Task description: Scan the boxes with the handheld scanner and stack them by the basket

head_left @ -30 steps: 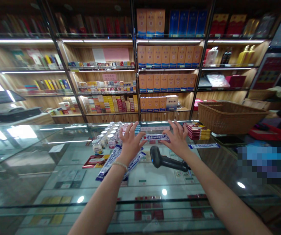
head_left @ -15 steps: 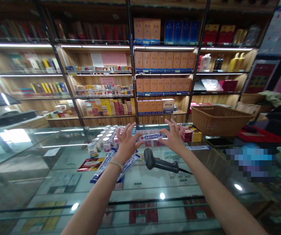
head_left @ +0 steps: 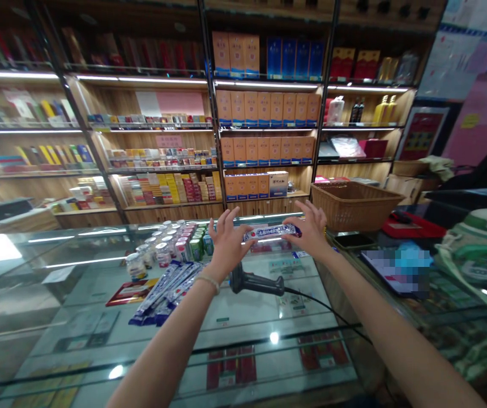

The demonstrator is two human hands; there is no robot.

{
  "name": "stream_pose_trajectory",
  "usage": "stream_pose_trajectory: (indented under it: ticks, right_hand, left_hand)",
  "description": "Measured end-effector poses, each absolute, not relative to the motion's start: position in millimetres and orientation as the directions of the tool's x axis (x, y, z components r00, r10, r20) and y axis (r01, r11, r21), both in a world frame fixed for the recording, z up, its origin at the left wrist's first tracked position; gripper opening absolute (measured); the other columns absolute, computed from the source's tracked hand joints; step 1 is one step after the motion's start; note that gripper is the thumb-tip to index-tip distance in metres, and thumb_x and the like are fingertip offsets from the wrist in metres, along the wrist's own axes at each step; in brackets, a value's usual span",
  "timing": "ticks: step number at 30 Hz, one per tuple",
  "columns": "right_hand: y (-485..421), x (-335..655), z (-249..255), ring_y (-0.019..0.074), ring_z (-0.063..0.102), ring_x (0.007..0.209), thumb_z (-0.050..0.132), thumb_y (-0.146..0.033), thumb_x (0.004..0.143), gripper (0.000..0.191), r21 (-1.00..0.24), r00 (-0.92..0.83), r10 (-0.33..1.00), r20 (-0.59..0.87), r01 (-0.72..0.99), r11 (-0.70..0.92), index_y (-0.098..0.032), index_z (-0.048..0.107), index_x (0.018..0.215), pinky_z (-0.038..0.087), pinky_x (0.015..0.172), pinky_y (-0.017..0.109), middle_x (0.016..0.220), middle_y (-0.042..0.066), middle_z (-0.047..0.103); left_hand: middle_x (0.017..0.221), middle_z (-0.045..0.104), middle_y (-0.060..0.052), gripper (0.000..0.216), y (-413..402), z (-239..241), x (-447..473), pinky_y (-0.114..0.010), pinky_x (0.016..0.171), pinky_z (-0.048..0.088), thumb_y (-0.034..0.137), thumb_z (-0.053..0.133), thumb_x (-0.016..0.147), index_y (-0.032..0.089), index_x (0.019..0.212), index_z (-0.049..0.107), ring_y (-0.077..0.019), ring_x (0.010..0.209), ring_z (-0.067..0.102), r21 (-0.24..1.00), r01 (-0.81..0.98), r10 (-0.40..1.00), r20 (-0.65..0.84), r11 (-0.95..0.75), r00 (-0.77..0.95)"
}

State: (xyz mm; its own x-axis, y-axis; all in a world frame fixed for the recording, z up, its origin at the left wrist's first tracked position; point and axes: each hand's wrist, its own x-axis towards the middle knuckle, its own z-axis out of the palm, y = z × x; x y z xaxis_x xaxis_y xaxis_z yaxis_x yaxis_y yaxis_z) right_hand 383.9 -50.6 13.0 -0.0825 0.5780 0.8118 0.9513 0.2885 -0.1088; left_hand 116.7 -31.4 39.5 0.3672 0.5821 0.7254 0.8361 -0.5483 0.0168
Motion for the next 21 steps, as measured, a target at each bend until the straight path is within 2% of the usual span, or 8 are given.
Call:
stream_pose_trajectory:
  ticks: [8, 14, 21]
  right_hand:
    - [-63, 434, 3, 0.0363, 0.023, 0.151, 0.074, -0.049, 0.086, 0.029, -0.101, -0.041, 0.576, 0.816, 0.972, 0.212, -0.035, 0.075, 0.111, 0.013, 0.121, 0.065, 0.158, 0.006, 0.039]
    - [-71, 463, 0, 0.0358, 0.020, 0.152, 0.070, -0.052, 0.088, 0.031, -0.067, -0.039, 0.601, 0.799, 0.986, 0.153, -0.035, 0.074, 0.114, 0.012, 0.121, 0.065, 0.160, 0.007, 0.033]
    - [-78, 493, -12, 0.0355, 0.018, 0.153, 0.070, -0.051, 0.088, 0.030, -0.047, 0.002, 0.628, 0.778, 0.997, 0.055, -0.035, 0.074, 0.113, 0.009, 0.121, 0.064, 0.162, 0.006, 0.032]
  left_hand:
    - [0.163, 0.040, -0.009, 0.024, -34, 35, 169, -0.067, 0.123, 0.014, 0.038, 0.079, 0.082, 0.031, 0.105, 0.075, -0.0360, 0.152, 0.030, 0.051, 0.806, 0.586, 0.713, -0.590, 0.385]
    - [0.164, 0.039, -0.008, 0.024, -35, 31, 203, -0.067, 0.122, 0.016, 0.037, 0.079, 0.081, 0.031, 0.103, 0.075, -0.0360, 0.152, 0.030, 0.089, 0.785, 0.597, 0.703, -0.613, 0.387]
    - [0.163, 0.039, -0.010, 0.025, -33, 19, 242, -0.067, 0.123, 0.015, 0.038, 0.078, 0.081, 0.027, 0.104, 0.073, -0.0360, 0.152, 0.030, 0.072, 0.762, 0.586, 0.686, -0.644, 0.431]
